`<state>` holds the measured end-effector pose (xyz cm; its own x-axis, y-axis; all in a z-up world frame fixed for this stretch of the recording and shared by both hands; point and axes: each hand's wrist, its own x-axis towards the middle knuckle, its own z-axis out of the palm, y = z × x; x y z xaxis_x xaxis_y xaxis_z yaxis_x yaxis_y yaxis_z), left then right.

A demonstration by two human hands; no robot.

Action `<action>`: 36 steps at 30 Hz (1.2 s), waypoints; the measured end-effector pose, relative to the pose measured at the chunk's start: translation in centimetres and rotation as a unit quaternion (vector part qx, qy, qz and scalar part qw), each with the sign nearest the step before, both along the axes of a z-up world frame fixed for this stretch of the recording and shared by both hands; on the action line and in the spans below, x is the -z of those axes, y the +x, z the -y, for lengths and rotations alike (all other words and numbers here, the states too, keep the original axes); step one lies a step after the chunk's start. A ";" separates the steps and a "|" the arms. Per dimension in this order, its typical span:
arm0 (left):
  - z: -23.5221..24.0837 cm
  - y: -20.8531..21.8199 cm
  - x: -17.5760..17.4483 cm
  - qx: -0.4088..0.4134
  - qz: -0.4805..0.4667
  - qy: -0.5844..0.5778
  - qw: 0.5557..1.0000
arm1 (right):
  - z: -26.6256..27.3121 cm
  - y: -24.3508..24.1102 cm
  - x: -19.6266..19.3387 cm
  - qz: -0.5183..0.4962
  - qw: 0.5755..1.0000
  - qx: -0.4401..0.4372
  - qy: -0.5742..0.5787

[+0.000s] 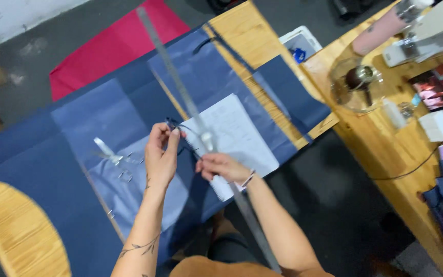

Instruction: Measuring, marking, and cutting blue fabric on a workbench using a ruler, pencil, and scissors

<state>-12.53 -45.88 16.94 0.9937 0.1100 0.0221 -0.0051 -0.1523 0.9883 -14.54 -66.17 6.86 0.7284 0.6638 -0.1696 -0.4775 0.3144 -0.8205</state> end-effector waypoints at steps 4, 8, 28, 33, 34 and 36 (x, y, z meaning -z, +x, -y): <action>5.2 3.1 3.0 -0.008 0.043 0.243 0.969 | 9.3 8.9 0.4 -0.216 0.956 0.165 -0.109; 11.3 5.7 8.4 0.052 -0.011 0.299 0.953 | 9.4 10.7 0.8 -0.260 0.951 0.156 -0.051; 5.7 -12.5 10.8 0.133 -0.188 0.292 0.928 | 23.2 29.0 4.4 0.467 0.606 0.327 -0.555; 2.9 -13.9 11.6 0.134 -0.147 0.382 0.903 | 8.1 16.6 9.4 0.263 0.817 0.150 -0.491; 2.0 -14.0 11.5 0.141 -0.154 0.418 0.884 | 5.0 13.7 9.5 0.265 0.826 0.125 -0.481; 0.7 -14.6 11.2 0.122 -0.170 0.406 0.890 | -0.2 8.5 7.7 0.281 0.838 0.096 -0.458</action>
